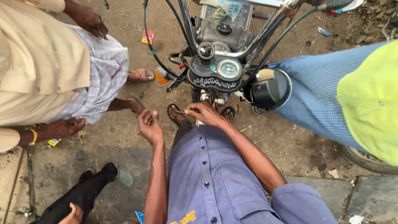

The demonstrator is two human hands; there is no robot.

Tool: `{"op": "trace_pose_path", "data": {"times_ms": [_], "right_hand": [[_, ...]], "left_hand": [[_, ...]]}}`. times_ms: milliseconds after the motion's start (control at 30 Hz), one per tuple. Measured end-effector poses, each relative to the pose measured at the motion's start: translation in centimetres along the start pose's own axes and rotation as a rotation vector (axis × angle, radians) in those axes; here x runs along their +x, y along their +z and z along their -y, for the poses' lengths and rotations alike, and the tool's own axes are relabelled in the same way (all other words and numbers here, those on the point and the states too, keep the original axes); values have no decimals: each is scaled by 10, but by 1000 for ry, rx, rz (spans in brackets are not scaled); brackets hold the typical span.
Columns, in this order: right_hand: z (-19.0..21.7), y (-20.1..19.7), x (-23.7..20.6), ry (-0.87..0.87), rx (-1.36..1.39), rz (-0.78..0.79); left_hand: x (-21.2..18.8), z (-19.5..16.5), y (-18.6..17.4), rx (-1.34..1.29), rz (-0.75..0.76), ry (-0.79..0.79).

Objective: The person manipulates exposed wires near the motorcycle's ignition and handlebar area, twisting and connecting them by hand. The person repeatedly tests the ignition switch while adjusting the wiring, with other people standing nearby observing the process.

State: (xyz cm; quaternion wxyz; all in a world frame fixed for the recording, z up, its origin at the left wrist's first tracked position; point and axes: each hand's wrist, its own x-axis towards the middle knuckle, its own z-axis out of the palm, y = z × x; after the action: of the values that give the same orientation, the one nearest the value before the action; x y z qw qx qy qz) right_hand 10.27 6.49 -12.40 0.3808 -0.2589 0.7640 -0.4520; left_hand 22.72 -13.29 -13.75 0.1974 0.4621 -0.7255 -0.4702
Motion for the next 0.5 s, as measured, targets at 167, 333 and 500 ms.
{"op": "trace_pose_path", "data": {"times_ms": [167, 333, 500], "right_hand": [[9, -4, 2, -3, 54, -10], [21, -18, -15, -69, 161, -84], [6, -38, -45, -149, -96, -107]], "left_hand": [[-11, 14, 14, -281, 566, -104], [-20, 21, 32, -572, 465, -272], [-15, 15, 27, -595, 494, -221]]}}
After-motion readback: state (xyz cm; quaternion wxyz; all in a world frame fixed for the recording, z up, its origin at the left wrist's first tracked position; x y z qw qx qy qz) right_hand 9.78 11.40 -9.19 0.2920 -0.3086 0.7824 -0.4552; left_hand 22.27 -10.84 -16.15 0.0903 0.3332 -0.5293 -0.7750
